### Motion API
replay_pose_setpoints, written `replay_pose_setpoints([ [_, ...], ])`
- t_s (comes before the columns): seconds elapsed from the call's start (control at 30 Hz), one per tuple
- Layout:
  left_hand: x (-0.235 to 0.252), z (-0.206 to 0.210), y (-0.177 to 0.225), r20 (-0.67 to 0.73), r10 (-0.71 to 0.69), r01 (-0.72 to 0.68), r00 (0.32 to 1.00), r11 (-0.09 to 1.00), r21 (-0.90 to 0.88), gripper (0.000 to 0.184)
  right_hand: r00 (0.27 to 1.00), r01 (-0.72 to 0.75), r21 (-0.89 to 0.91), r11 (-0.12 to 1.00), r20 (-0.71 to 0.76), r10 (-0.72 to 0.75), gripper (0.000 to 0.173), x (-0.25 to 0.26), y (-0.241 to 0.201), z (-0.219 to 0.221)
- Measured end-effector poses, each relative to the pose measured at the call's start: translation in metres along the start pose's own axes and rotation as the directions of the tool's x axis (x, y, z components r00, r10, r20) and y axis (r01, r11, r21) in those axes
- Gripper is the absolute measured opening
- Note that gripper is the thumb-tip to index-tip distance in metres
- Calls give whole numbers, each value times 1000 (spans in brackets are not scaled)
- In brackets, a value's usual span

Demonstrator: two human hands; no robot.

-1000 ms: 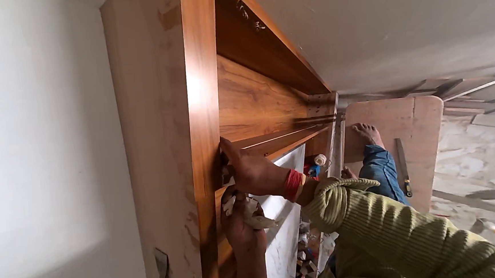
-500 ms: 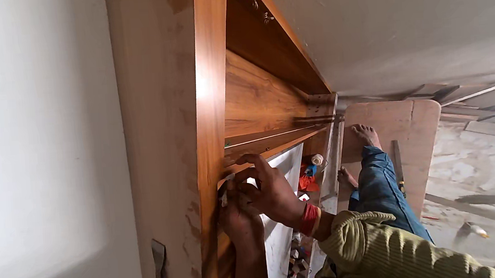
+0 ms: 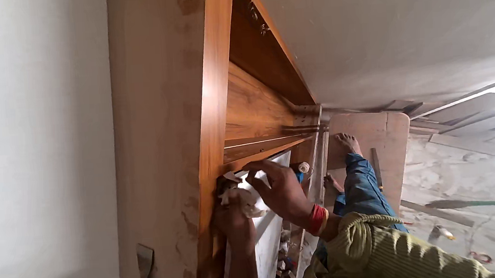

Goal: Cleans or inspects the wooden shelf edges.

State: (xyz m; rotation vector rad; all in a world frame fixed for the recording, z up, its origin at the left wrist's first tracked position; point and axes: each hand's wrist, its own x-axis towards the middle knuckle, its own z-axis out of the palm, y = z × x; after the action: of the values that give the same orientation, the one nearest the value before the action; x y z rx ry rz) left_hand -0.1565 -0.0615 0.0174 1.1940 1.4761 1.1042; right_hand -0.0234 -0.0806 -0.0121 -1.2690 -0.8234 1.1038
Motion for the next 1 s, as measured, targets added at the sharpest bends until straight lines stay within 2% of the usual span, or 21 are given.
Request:
replay_pose_setpoints([
  [0.07, 6, 23, 8, -112, 10, -3, 994, 998, 60, 19, 997, -10, -85, 996, -81, 3, 24, 12, 6, -8],
  [0.13, 13, 35, 11, -243, -10, 27, 970, 997, 68, 16, 996, -81, -198, 977, -54, 72, 31, 29, 24, -23],
  [0.2, 13, 32, 8, -247, 17, 2, 969, 997, 77, 14, 983, -141, -294, 945, 75, 170, 37, 45, 44, -35],
  [0.27, 15, 26, 1, -226, 100, -81, 969, 993, 91, 11, 944, -174, -359, 917, 205, 259, 37, 60, 59, -40],
  [0.37, 20, 19, -6, -182, 162, -152, 970, 986, 67, 8, 916, -179, -349, 920, 283, 285, 32, 76, 74, -40],
  [0.43, 22, 18, -7, -159, 174, -169, 972, 985, 46, 7, 925, -206, -325, 923, 244, 292, 30, 81, 75, -38],
  [0.57, 21, 17, -5, -185, 158, -146, 970, 986, 80, 9, 940, -310, -297, 903, 47, 338, 21, 77, 64, -43],
  [0.63, 19, 2, -11, -241, 158, -110, 958, 973, 201, 12, 902, -431, -176, 885, -77, 425, 19, 68, 56, -51],
  [0.7, 13, -15, -19, -284, 82, -5, 955, 966, 259, 14, 815, -532, 136, 836, -184, 549, 15, 56, 45, -67],
  [0.77, 4, -31, -26, -300, -15, 84, 954, 972, 218, 15, 698, -500, 541, 676, -210, 684, 9, 50, 44, -89],
  [0.8, -1, -37, -29, -286, -41, 93, 957, 981, 171, 17, 664, -446, 674, 588, -190, 723, 9, 48, 46, -101],
  [0.83, -6, -39, -31, -260, -73, 105, 963, 988, 110, 22, 658, -417, 730, 541, -168, 734, 16, 44, 48, -109],
  [0.9, -18, -28, -34, -214, -180, 171, 960, 983, -60, 29, 692, -425, 728, 538, -122, 712, 25, 32, 44, -104],
  [1.0, -36, 4, -34, -80, -367, 318, 927, 880, -352, 27, 790, -489, 624, 610, 21, 612, 24, -3, 25, -54],
])
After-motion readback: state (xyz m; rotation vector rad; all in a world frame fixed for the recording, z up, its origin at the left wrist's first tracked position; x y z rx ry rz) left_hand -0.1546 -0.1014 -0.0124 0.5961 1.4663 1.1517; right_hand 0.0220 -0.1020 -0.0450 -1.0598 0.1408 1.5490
